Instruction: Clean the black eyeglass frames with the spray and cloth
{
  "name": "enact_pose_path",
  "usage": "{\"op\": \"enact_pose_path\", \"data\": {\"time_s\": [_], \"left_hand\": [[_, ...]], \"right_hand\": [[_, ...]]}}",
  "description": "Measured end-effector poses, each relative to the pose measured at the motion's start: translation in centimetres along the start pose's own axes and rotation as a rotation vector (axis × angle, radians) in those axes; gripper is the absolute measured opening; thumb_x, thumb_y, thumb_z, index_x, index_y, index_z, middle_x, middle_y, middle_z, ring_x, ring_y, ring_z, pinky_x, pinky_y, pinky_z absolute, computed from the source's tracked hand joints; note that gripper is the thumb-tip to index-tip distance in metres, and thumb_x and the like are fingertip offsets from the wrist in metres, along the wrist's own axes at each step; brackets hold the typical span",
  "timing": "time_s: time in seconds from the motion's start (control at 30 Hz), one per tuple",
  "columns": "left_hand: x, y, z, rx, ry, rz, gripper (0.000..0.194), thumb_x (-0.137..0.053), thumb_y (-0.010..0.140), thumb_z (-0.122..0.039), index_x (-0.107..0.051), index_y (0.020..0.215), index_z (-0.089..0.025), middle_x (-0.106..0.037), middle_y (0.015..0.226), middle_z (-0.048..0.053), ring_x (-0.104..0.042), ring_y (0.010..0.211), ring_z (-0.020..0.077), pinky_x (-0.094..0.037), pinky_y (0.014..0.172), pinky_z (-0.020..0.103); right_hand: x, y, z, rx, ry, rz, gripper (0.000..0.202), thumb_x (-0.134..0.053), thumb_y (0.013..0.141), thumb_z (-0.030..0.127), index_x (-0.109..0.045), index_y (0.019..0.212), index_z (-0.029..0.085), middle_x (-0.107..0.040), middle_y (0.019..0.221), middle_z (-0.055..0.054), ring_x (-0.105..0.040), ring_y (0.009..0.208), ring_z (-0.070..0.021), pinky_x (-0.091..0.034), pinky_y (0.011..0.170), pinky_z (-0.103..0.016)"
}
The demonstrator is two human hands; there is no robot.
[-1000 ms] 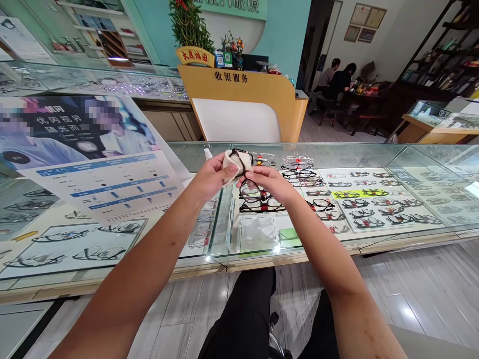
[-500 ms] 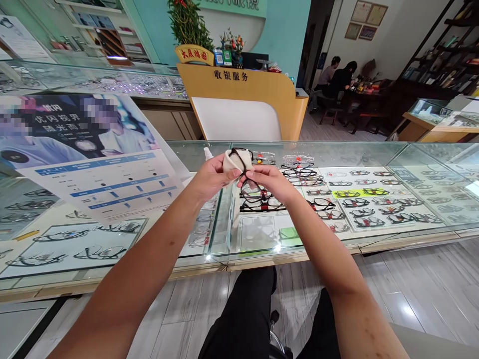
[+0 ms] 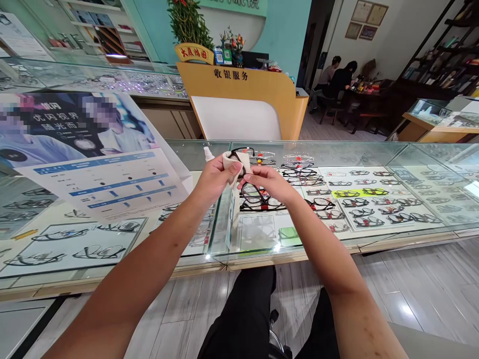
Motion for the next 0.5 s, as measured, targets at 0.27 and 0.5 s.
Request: {"op": "enact_pose_path", "data": {"time_s": [0.27,0.5], "left_hand": [[0.9,0.4,0.7,-0.007,-0.011,-0.028,0.066,-0.094,0.076,-0.084,-0.075,0.086,-0.021,-0.067,0.069,0.0,-0.057,0.061,0.0141,-0.045,0.057,0.03],[1.3,0.3,0.2,0.1,-0.084,0.164,0.056,-0.106,0.074,-0.062,-0.076,0.093,-0.02,-0.062,0.07,-0.002,-0.054,0.062,0.0128,-0.046,0.062,0.029]], "right_hand": [[0.4,0.1,-0.4,0.006,-0.021,0.002,0.043,-0.084,0.096,0.065,-0.087,0.093,0.023,-0.084,0.093,-0.005,-0.058,0.081,-0.0199,-0.046,0.075,-0.034],[1.2,-0.2,-0.2,0.022,0.06,-0.061,0.039,-0.082,0.099,0.06,-0.087,0.09,0.022,-0.085,0.099,-0.006,-0.053,0.078,-0.0177,-0.042,0.074,-0.033]]}}
Point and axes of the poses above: each hand's wrist, its own y-axis towards the middle knuckle, its own x-axis out of the back of the hand, z = x × y, the point moved 6 cm from there along y, towards the middle knuckle
